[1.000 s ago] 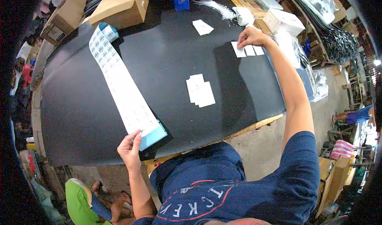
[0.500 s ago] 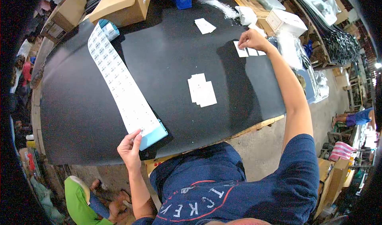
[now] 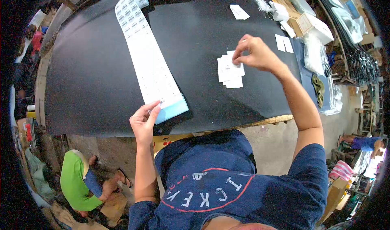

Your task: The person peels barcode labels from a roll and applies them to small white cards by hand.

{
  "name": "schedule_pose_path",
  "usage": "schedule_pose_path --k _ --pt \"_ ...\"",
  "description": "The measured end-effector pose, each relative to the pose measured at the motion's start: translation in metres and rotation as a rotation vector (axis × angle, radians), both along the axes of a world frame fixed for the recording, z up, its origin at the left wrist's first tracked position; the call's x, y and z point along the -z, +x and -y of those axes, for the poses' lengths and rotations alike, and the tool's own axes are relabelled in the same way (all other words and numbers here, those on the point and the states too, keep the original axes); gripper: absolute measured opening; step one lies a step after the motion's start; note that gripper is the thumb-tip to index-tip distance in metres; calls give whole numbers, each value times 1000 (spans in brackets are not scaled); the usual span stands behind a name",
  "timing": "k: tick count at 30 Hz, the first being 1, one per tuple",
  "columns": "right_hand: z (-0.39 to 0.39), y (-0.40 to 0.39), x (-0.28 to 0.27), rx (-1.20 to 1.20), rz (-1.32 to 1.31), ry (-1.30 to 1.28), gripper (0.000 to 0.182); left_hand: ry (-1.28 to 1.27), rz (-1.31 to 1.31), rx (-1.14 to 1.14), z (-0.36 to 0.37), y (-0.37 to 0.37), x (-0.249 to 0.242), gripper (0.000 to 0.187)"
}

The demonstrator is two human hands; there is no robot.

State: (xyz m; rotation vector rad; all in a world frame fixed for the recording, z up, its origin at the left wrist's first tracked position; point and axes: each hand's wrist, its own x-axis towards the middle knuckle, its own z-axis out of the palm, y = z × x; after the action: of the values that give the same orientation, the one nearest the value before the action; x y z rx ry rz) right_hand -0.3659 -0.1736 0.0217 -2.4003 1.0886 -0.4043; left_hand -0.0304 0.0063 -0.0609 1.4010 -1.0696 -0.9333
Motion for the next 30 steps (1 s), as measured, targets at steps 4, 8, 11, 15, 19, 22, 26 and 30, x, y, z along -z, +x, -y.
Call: schedule_pose_path --k 4,8,11,15,19,22,26,30 --pt "-6 20 18 25 -22 26 9 -34 -78 -17 -1 -4 -3 17" --pt "-7 19 32 73 -41 28 9 -6 -36 7 -3 2 -3 17" --pt "-16 21 34 106 -23 -36 10 -1 -34 30 -3 1 -2 17" --pt "-27 25 35 188 18 -89 8 1 -21 30 -3 1 -6 17" --pt "-37 25 41 212 -13 -199 11 -4 -55 32 -3 0 -8 18" --pt "-46 27 48 265 9 -291 12 -25 -52 13 -2 -3 -10 18" --pt "-58 29 55 348 38 -399 14 -2 -5 35 -3 2 -6 18" --pt "-63 30 63 426 74 -410 13 -17 -25 34 -3 1 -5 19"
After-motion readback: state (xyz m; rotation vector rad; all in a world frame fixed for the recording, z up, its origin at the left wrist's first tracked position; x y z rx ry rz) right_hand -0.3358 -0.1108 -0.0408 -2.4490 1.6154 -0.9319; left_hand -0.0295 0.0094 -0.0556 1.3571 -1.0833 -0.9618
